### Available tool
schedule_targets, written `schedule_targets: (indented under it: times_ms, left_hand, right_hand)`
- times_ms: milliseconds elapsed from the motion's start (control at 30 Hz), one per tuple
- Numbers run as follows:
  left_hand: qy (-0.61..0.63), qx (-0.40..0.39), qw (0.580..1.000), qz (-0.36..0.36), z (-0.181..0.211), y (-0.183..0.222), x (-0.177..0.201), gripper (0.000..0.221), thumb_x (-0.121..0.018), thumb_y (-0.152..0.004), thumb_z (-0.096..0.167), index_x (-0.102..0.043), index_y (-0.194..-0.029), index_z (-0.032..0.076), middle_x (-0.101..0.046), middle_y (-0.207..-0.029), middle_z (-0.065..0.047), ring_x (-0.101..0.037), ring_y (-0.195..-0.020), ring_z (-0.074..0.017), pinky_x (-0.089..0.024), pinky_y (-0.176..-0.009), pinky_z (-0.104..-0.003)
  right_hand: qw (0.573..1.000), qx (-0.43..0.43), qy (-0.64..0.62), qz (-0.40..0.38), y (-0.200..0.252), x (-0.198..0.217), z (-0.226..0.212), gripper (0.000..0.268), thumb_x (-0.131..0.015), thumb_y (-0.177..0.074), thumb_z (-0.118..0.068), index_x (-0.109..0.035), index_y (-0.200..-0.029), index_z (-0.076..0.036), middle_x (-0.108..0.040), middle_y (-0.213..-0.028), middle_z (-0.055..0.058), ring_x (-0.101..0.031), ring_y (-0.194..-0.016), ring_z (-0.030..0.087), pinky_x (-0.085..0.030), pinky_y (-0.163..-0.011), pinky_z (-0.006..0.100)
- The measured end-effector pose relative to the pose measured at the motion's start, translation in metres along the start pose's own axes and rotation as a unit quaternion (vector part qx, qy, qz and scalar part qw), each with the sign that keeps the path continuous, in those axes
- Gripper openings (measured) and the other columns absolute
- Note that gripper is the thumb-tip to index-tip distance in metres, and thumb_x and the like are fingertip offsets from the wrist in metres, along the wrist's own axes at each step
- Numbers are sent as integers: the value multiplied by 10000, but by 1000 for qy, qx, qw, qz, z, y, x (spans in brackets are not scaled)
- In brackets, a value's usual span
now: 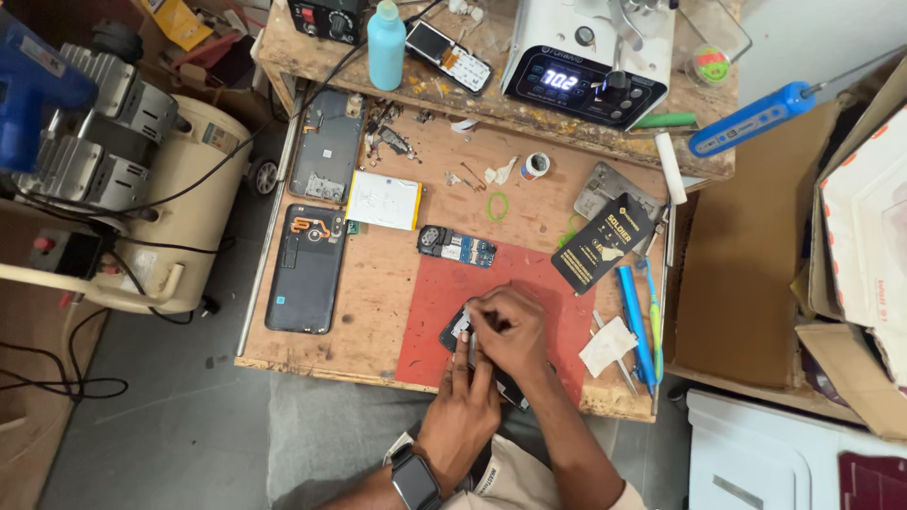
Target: The person applies a black adhesive strip onto the back of a mobile phone screen by hand, pressing it down and smoothing it along the edges.
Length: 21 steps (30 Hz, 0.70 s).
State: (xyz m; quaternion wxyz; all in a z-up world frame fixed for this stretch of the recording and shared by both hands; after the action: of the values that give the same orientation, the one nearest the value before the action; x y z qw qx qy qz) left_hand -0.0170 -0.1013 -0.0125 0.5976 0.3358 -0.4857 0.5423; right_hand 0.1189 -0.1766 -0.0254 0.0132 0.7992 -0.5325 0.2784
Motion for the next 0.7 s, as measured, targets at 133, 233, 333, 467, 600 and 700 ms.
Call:
schedule_targets:
  times_ms: [133, 233, 333, 467, 600, 700]
  left_hand:
    - [-11, 3, 999, 32, -2, 1, 3, 309, -584, -848, 80, -687, -1040, -138, -525, -1351, -344, -446, -1345, -572, -511, -997, -518]
    - [-16, -3, 1000, -2, 1, 0, 2, 305, -583, -844, 74, -682, -1042, -136, -522, -1342, -348, -441, -1349, -584, -512, -990, -519]
    - [-28, -3, 999, 26, 0, 0, 3, 349, -581, -831, 77, -681, -1087, -138, -526, -1347, -330, -453, -1338, -571, -516, -986, -511]
    - [-7, 4, 1000, -7, 1, 1, -1, 306, -580, -866, 64, -677, -1068, -145, -522, -1333, -337, -448, -1361, -584, -519, -997, -509]
    - [-22, -3, 999, 41, 0, 0, 0, 364, -577, -861, 104, -677, -1096, -156, -510, -1380, -353, -468, -1328, -565, -520, -989, -512]
    - [2, -1, 999, -41, 4, 2, -3, 301, -565, -900, 94, -669, -1053, -144, -506, -1382, -392, -456, -1318, -590, -500, -1012, -546]
  right_hand:
    - [999, -49, 16, 12, -2, -5, 1, 80, -786, -820, 17, -708, -810, 2, -706, -780, 51, -603, -578, 74, -446, -489, 235]
    - [1000, 9, 15, -17, 0, -2, -1, 96, -792, -809, 20, -700, -789, 2, -723, -793, 53, -616, -585, 77, -445, -494, 234]
    - [998, 1, 52, 36, -1, -1, -2, 132, -799, -833, 21, -687, -768, -5, -718, -770, 52, -607, -595, 100, -462, -534, 243]
    - [998, 44, 10, -34, -3, -1, -2, 97, -783, -822, 21, -698, -778, 0, -721, -790, 68, -679, -671, 130, -516, -590, 267]
    - [998, -49, 9, 45, -4, 0, -2, 92, -771, -827, 10, -687, -789, 19, -717, -791, 82, -691, -672, 141, -537, -582, 278]
    - [997, 21, -2, -74, -2, -2, -6, 120, -785, -821, 14, -687, -753, 8, -700, -758, 77, -686, -681, 148, -537, -617, 286]
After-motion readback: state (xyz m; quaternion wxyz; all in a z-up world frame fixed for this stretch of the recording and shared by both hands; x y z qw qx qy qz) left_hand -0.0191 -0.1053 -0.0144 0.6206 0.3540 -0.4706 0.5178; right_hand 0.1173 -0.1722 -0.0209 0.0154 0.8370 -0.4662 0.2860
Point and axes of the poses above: each hand's wrist, its own y-axis away from the middle knuckle, its own x-axis out of the back of the hand, z = x × y, the point moved 1 cm from there along -y, towards the middle knuckle
